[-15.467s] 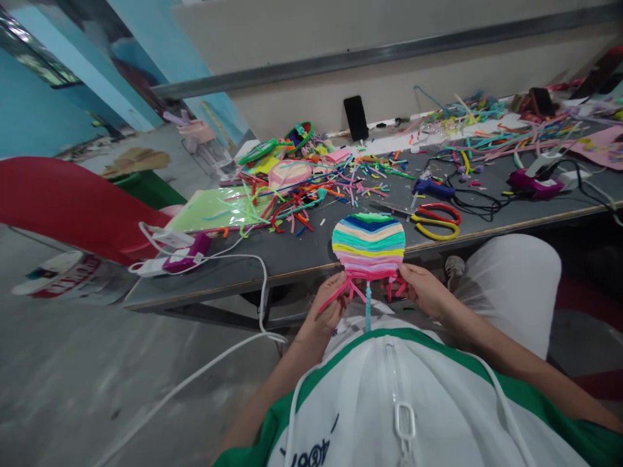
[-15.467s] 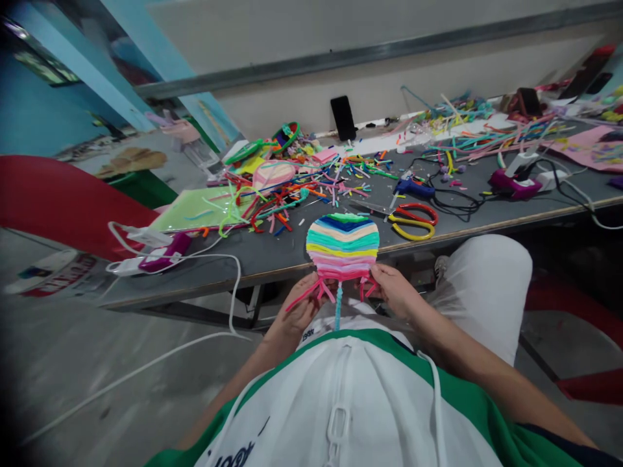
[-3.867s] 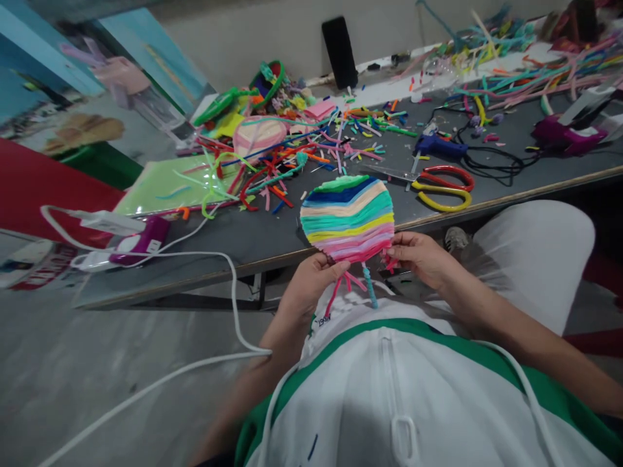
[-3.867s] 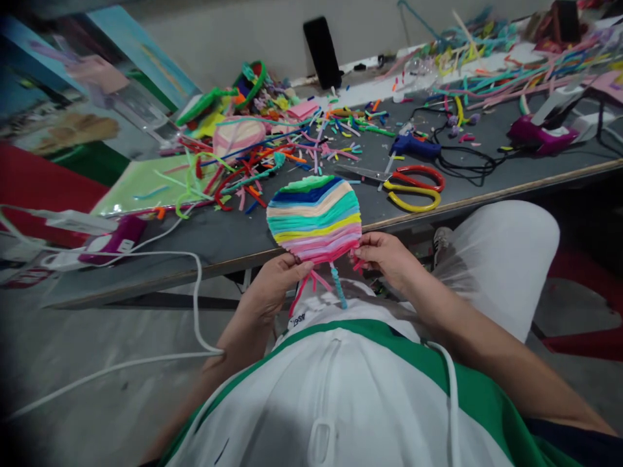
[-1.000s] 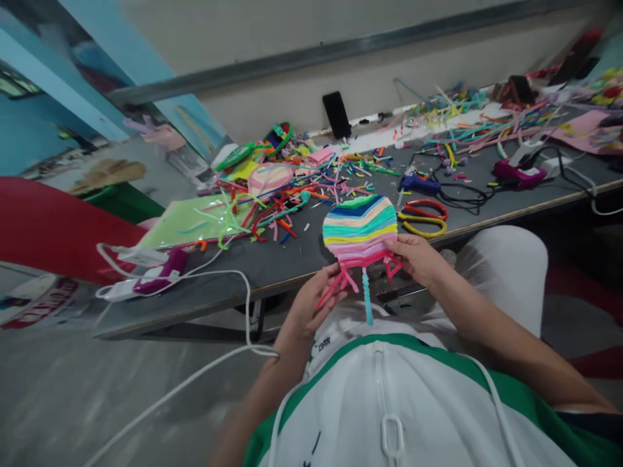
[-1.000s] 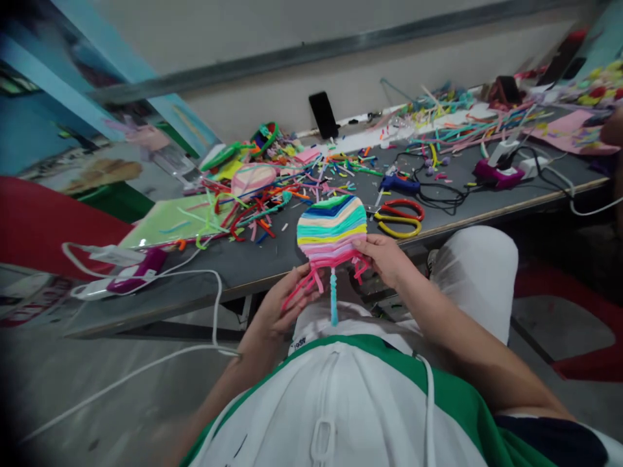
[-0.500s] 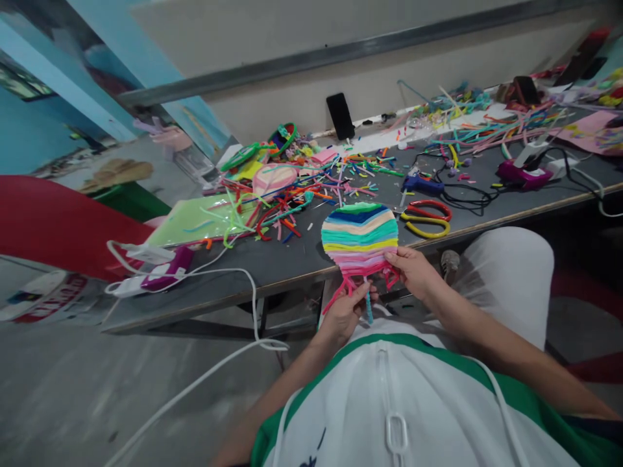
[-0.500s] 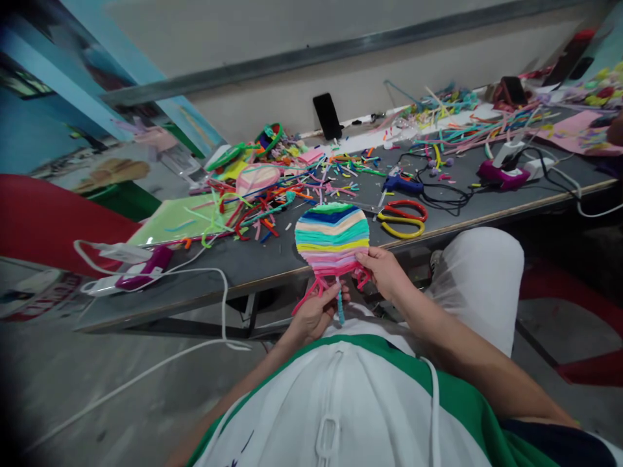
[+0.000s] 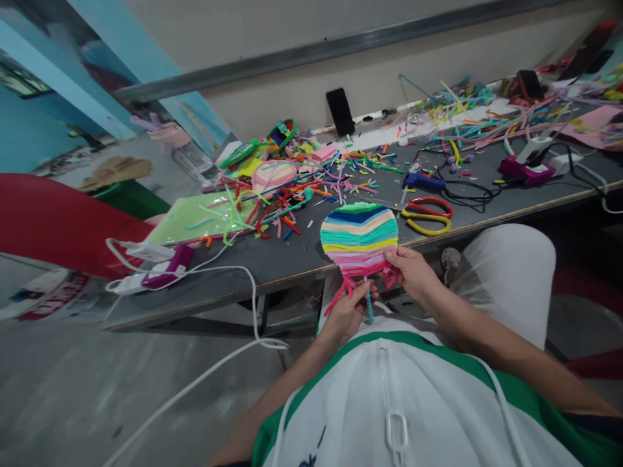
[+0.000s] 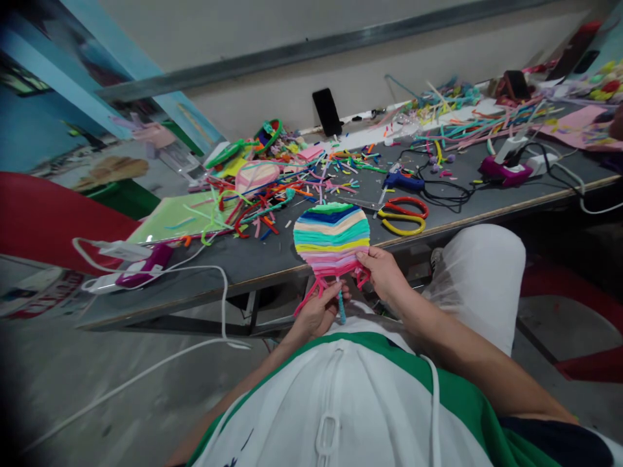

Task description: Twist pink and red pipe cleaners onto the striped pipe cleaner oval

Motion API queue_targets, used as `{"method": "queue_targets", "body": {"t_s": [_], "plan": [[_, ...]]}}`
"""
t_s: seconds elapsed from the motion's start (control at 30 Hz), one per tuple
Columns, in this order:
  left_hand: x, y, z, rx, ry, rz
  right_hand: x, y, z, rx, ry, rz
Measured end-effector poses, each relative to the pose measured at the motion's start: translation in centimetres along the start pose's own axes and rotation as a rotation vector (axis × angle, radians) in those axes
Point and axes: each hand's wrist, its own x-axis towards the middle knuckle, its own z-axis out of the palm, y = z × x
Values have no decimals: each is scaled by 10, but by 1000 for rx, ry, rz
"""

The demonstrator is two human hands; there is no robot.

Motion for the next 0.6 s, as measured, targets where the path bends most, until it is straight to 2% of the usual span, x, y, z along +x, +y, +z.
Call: {"method": "queue_targets", "body": {"t_s": [0.23,0.37,0.5,0.6], "plan": [[3,-3,1,-83,-7,-19,-1,4,3,-10,29,-28],[-3,-2,-2,-27,-45,-25,-3,0,2,-21,26,-23],[-17,17,-23,125,-240,-109,-6,-11,-3,-28,-25,29],[-24,45,-42,151,-215,-37,-8,-21,-5,-20,-79,45]]}}
